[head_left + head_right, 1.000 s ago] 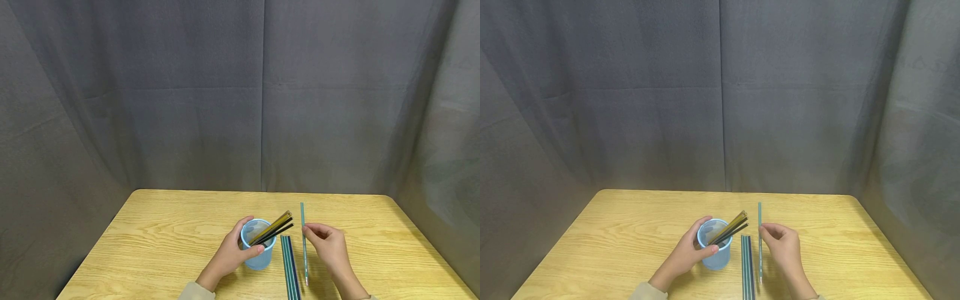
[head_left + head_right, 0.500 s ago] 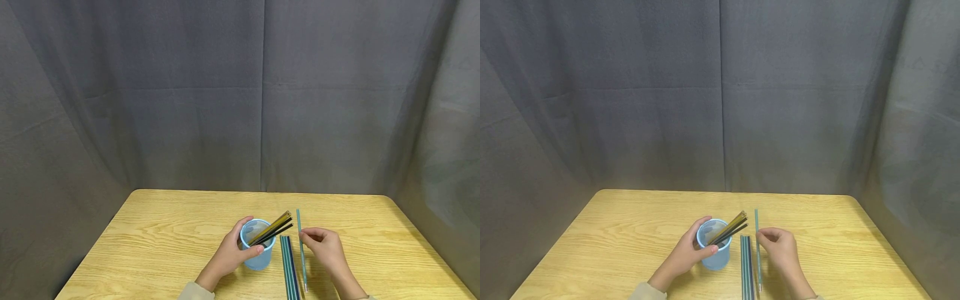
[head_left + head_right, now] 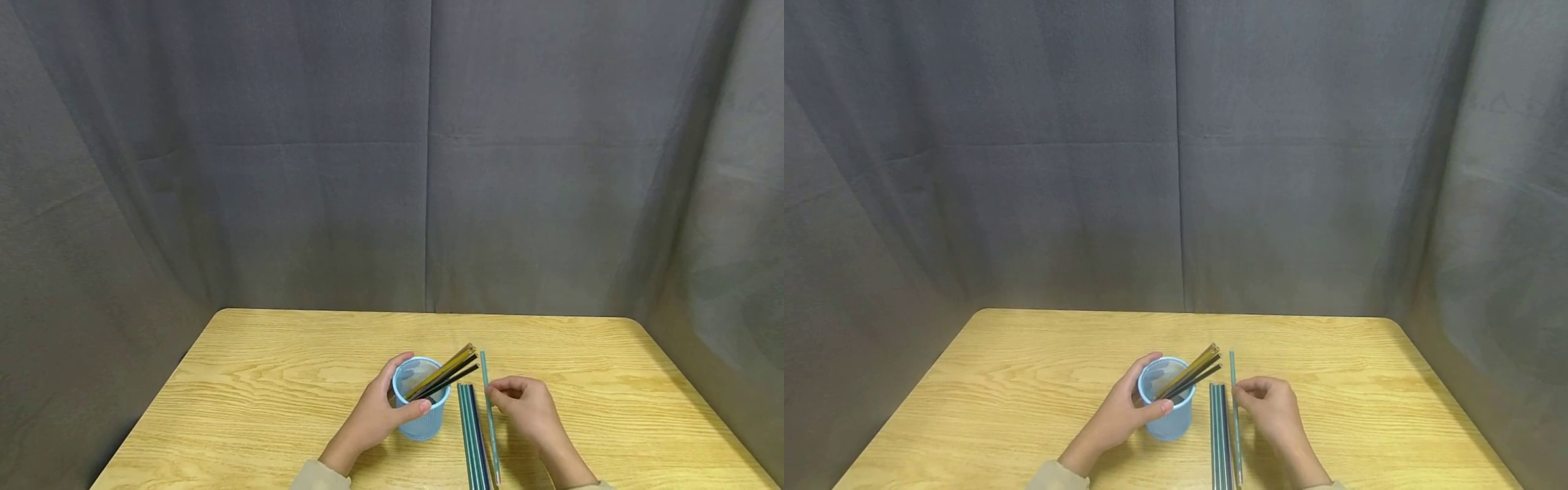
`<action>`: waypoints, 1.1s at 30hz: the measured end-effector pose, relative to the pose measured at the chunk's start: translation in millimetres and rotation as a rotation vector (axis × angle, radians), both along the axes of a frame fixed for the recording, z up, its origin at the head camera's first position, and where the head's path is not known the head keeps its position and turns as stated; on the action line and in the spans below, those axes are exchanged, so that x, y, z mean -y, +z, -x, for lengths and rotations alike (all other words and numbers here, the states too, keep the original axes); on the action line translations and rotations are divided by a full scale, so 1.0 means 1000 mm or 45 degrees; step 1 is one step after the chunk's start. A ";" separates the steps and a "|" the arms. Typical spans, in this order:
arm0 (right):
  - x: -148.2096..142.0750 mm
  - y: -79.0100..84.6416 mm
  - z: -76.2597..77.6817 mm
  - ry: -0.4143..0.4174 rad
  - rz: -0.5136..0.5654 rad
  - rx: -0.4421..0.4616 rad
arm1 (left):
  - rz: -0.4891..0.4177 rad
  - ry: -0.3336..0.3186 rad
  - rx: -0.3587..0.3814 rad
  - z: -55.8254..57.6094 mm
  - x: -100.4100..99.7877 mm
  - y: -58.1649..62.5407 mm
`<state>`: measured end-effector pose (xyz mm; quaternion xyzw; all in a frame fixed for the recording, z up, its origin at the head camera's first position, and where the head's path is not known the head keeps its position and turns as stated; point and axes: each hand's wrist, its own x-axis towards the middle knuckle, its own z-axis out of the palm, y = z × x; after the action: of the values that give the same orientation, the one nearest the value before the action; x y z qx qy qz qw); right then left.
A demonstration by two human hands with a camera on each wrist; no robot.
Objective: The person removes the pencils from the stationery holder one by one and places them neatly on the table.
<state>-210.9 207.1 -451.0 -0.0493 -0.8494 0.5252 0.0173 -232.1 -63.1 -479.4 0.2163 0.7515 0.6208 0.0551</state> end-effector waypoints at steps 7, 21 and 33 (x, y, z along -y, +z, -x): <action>0.000 -0.004 0.000 0.026 -0.051 0.015 | 0.004 0.002 0.002 0.000 0.000 0.000; 0.000 -0.015 0.003 0.041 -0.100 0.025 | 0.005 0.003 -0.008 0.000 0.000 0.000; 0.004 -0.023 0.002 0.043 -0.041 0.046 | -0.005 -0.008 -0.009 0.001 0.001 0.000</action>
<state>-213.4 203.6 -473.5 -0.0443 -0.8587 0.5106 -0.0059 -232.7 -63.7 -479.5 0.2211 0.7499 0.6212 0.0540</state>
